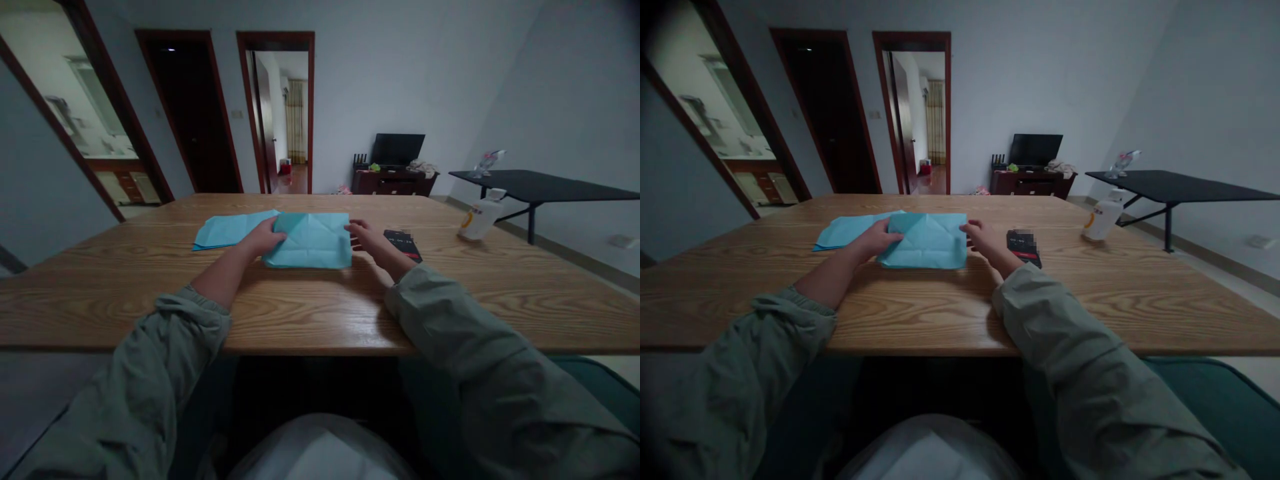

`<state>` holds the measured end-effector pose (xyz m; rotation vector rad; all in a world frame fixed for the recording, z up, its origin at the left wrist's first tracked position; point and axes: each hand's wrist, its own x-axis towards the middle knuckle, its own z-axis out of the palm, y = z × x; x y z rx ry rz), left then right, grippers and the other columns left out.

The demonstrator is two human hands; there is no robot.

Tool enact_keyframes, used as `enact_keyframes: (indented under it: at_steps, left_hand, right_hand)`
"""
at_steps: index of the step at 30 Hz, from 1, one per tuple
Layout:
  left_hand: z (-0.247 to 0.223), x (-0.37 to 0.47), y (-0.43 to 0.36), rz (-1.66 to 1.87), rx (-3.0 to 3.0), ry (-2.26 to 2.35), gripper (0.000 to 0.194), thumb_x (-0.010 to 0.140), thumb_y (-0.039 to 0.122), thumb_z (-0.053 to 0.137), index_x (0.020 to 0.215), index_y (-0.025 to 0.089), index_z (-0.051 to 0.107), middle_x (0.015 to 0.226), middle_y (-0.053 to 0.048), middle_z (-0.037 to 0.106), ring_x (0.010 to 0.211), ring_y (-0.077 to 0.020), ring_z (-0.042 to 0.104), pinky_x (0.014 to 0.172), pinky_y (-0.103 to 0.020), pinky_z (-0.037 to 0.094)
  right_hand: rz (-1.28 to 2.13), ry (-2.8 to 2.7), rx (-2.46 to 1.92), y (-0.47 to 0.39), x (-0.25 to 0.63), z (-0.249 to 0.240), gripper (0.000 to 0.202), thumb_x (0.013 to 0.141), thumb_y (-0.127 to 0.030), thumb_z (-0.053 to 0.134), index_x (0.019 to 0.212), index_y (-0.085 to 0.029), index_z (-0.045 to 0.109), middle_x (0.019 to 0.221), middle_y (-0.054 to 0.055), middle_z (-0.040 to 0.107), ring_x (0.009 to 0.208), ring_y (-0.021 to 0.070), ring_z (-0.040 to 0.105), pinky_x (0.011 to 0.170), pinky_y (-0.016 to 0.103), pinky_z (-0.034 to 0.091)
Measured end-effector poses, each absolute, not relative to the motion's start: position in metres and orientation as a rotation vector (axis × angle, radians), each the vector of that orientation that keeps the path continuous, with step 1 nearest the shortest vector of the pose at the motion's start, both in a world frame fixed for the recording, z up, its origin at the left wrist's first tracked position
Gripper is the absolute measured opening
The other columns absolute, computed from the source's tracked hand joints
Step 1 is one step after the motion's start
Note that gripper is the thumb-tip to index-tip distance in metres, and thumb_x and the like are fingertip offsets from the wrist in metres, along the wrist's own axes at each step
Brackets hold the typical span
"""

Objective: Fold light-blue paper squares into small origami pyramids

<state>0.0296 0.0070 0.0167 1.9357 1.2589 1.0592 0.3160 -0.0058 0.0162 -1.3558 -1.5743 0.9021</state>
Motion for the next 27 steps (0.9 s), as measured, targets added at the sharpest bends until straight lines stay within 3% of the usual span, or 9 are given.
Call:
enact_keyframes:
  at_steps: [2, 7, 13, 18, 22, 27]
  left_hand:
    - [0.007, 0.026, 0.014, 0.871, 2.171, 1.397, 0.039, 0.068, 0.028, 0.06, 0.105, 0.015, 0.064, 0.103, -0.007, 0.069, 0.1, -0.026, 0.061, 0.094, -0.039, 0.048]
    - [0.001, 0.033, 0.01, 0.578, 2.404, 1.552, 0.042, 0.072, 0.033, 0.059, 0.112, 0.018, 0.063, 0.109, -0.006, 0.068, 0.102, -0.0246, 0.061, 0.092, -0.034, 0.047]
    - [-0.003, 0.049, -0.009, 0.502, 2.565, 1.37, 0.045, 0.076, 0.034, 0.055, 0.12, 0.023, 0.063, 0.119, -0.004, 0.066, 0.104, -0.0236, 0.061, 0.095, -0.033, 0.046]
    - [-0.003, 0.055, -0.014, 0.385, 2.703, 1.228, 0.051, 0.08, 0.042, 0.055, 0.127, 0.022, 0.059, 0.133, -0.005, 0.059, 0.119, -0.0223, 0.055, 0.104, -0.031, 0.038]
    - [-0.003, 0.056, -0.016, 0.22, 2.726, 1.199, 0.06, 0.085, 0.055, 0.047, 0.133, 0.02, 0.054, 0.145, -0.009, 0.046, 0.13, -0.0238, 0.046, 0.11, -0.033, 0.032]
    - [-0.004, 0.056, -0.018, 0.157, 2.692, 1.228, 0.068, 0.085, 0.061, 0.044, 0.14, 0.021, 0.046, 0.151, -0.008, 0.036, 0.137, -0.0248, 0.037, 0.113, -0.034, 0.025]
  right_hand:
    - [0.942, -1.675, -1.441, 0.0, 0.318, 0.005, 0.037, 0.086, -0.034, 0.055, 0.116, -0.013, 0.058, 0.1, 0.012, 0.067, 0.072, 0.016, 0.063, 0.063, 0.026, 0.049]
    - [0.495, -1.949, -1.538, 0.005, 0.316, -0.014, 0.04, 0.077, -0.018, 0.063, 0.117, -0.014, 0.061, 0.091, 0.007, 0.068, 0.071, 0.0147, 0.061, 0.061, 0.023, 0.045]
    - [0.22, -2.024, -1.539, 0.003, 0.314, -0.019, 0.039, 0.077, -0.019, 0.061, 0.115, -0.019, 0.058, 0.095, 0.004, 0.068, 0.078, 0.0156, 0.061, 0.065, 0.023, 0.044]
    - [0.05, -2.091, -1.51, -0.003, 0.313, -0.016, 0.027, 0.077, -0.021, 0.058, 0.104, -0.019, 0.058, 0.093, 0.005, 0.066, 0.079, 0.0178, 0.06, 0.067, 0.026, 0.043]
    - [-0.109, -2.246, -1.392, -0.014, 0.307, -0.008, 0.025, 0.077, -0.023, 0.058, 0.102, -0.018, 0.06, 0.099, 0.008, 0.065, 0.09, 0.0218, 0.059, 0.078, 0.029, 0.044]
    - [-0.123, -2.491, -1.196, -0.028, 0.295, -0.002, 0.037, 0.078, -0.022, 0.059, 0.115, -0.02, 0.062, 0.114, 0.01, 0.063, 0.108, 0.0251, 0.056, 0.095, 0.035, 0.04]
